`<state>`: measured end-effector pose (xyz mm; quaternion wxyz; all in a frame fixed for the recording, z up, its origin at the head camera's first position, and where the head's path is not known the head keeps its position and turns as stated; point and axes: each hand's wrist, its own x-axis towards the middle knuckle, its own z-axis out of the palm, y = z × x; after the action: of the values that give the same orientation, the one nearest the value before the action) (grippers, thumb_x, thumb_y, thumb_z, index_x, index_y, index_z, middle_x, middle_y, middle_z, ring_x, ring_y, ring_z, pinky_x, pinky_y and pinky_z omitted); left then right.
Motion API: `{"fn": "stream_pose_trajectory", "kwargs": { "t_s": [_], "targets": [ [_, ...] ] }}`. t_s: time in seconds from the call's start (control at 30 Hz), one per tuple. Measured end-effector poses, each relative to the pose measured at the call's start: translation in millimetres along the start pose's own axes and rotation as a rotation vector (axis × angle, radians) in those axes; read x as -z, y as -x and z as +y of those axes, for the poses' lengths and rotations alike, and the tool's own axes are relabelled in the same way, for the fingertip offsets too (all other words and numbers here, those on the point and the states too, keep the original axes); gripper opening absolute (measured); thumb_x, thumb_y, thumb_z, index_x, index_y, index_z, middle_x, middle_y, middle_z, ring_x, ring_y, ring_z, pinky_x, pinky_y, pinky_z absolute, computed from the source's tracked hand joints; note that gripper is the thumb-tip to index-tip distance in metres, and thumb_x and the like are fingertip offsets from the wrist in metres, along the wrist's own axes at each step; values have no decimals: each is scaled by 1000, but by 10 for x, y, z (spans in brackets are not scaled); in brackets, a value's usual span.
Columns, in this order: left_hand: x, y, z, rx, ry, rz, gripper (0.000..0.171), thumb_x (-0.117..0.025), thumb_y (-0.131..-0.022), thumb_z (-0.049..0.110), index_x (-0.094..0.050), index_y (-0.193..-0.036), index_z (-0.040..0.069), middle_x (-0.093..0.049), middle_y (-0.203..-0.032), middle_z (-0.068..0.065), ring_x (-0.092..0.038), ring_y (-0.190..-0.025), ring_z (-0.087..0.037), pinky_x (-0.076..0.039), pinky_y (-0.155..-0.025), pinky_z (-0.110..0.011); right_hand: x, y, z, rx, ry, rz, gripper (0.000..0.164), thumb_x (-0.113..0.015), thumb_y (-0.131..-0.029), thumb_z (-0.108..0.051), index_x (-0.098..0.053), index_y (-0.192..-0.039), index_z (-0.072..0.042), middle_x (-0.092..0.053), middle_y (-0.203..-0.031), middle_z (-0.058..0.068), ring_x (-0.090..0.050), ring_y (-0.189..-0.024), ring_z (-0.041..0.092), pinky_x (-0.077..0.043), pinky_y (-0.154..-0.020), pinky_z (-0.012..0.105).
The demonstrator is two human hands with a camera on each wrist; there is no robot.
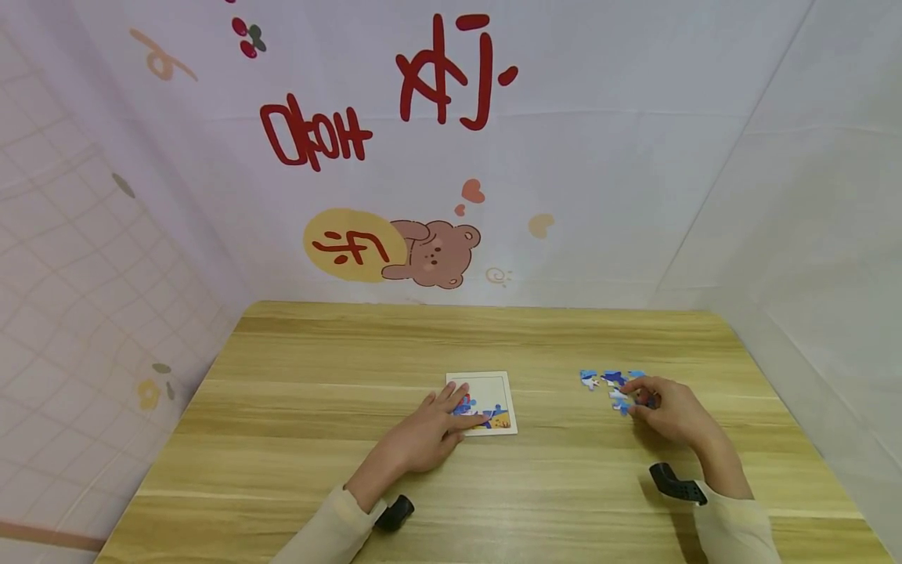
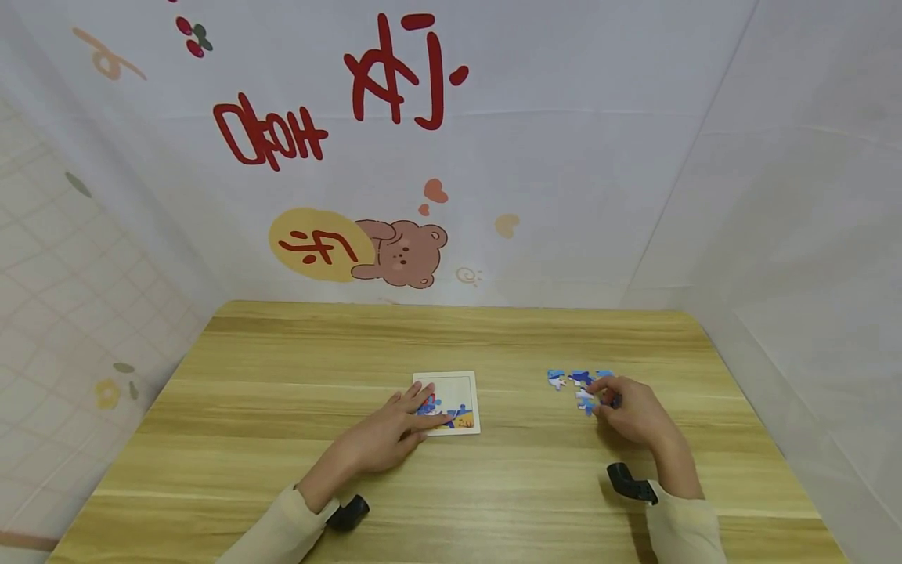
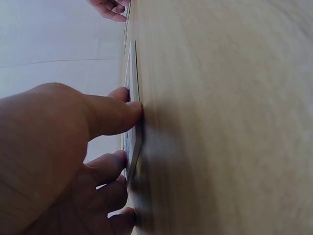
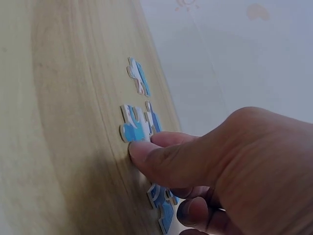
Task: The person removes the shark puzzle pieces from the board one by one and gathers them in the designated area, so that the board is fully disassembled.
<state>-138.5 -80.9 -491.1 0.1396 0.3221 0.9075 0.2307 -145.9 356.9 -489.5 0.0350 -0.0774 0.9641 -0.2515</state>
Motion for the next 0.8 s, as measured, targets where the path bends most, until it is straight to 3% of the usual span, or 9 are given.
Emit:
{"fn": "stream_pose_trajectory", "kwargs": {
  "t_s": [0.47, 0.67, 0.8],
  "targets": [
    [52, -10, 12, -5, -19, 19, 41, -60, -104, 18, -63, -143, 31, -32, -167, -16, -22, -158, -39, -27, -125, -58, 28, -41, -45, 10, -67, 36, 23, -75, -92, -12, -74, -115, -10, -63, -89, 1, -49, -70, 5, -41, -62, 23],
    [96, 10, -55, 13, 42, 34, 38, -67, -100, 22, -68, -138, 28, -23, -169, -20, -11, -159, -44, -30, -123, -59, 7, -59, -106, 4, -96, 25, 22, -75, -94, -21, -75, -114, -11, -63, -86, 0, -49, -69, 5, -41, -61, 23],
    [148, 44, -112, 12, 36, 1, 40, -66, -101, 23, -65, -140, 29, -21, -171, -17, -9, -159, -45, -25, -124, -62, -13, -69, -162, 30, -105, 43, 22, -75, -95, -22, -75, -113, -10, -62, -84, -1, -50, -68, 5, -42, -60, 23]
  ]
}}
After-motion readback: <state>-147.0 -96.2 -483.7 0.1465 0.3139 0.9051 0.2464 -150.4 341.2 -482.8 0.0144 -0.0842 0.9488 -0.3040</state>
